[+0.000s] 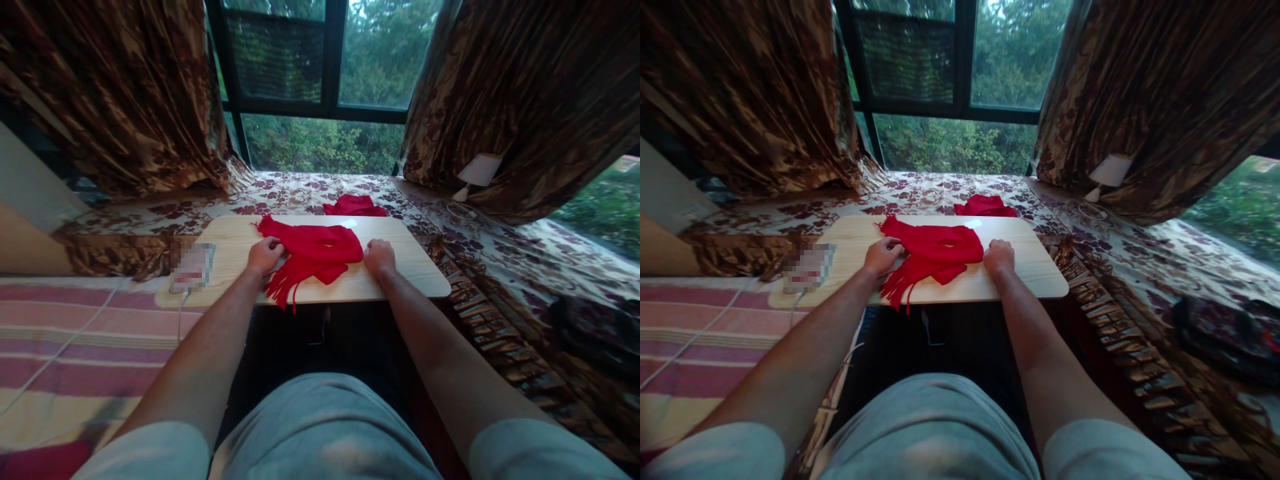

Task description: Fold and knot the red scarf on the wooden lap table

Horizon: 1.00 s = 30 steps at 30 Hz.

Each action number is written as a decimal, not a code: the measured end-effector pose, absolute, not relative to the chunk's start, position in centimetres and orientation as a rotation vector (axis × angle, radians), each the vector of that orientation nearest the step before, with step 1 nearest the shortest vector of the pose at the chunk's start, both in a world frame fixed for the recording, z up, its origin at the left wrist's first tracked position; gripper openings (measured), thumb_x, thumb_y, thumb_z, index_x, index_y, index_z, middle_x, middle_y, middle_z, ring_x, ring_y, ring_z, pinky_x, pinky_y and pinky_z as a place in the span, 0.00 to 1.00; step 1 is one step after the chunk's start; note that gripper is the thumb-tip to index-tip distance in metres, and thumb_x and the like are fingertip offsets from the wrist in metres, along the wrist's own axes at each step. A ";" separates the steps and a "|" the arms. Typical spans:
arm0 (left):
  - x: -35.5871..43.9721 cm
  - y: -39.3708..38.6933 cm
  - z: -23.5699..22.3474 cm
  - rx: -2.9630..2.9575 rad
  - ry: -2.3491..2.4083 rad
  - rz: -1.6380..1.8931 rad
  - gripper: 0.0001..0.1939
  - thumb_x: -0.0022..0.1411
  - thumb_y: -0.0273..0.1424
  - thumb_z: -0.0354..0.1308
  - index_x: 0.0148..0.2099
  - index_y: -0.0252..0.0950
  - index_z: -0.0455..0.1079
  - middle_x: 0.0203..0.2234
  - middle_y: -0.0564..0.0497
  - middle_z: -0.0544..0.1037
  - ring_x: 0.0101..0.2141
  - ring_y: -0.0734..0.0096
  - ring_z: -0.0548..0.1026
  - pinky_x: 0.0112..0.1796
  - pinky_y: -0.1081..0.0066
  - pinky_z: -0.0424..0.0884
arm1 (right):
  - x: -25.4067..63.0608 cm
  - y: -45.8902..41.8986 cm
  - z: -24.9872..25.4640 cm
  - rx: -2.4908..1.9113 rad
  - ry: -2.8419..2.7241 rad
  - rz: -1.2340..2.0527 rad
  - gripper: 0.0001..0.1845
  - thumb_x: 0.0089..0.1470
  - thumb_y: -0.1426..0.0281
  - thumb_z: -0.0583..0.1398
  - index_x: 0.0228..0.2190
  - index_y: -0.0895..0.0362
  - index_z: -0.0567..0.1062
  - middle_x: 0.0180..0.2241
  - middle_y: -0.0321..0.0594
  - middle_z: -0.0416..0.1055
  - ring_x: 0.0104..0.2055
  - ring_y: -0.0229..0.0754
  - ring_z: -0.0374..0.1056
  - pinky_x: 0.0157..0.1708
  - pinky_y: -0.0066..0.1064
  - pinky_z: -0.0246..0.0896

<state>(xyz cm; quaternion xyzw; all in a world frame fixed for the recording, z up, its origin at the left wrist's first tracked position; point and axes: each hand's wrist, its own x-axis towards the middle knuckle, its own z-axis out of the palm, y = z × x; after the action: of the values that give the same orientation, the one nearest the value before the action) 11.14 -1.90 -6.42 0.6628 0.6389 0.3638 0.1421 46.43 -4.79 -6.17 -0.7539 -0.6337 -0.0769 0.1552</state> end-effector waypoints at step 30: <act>11.4 -1.6 -6.6 2.323 1.674 0.721 0.33 0.67 0.42 0.52 0.72 0.40 0.59 0.65 0.46 0.68 0.65 0.58 0.64 0.65 0.62 0.55 | 46.3 -4.9 -5.8 -2.176 -1.799 -0.166 0.16 0.63 0.72 0.51 0.43 0.59 0.78 0.47 0.51 0.75 0.51 0.52 0.65 0.51 0.38 0.57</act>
<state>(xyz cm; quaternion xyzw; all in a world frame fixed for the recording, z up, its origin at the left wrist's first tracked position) 11.43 -1.64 -6.64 0.7833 0.5643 0.2432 0.0944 46.32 -4.92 -5.82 -0.7600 -0.6282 -0.0580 0.1561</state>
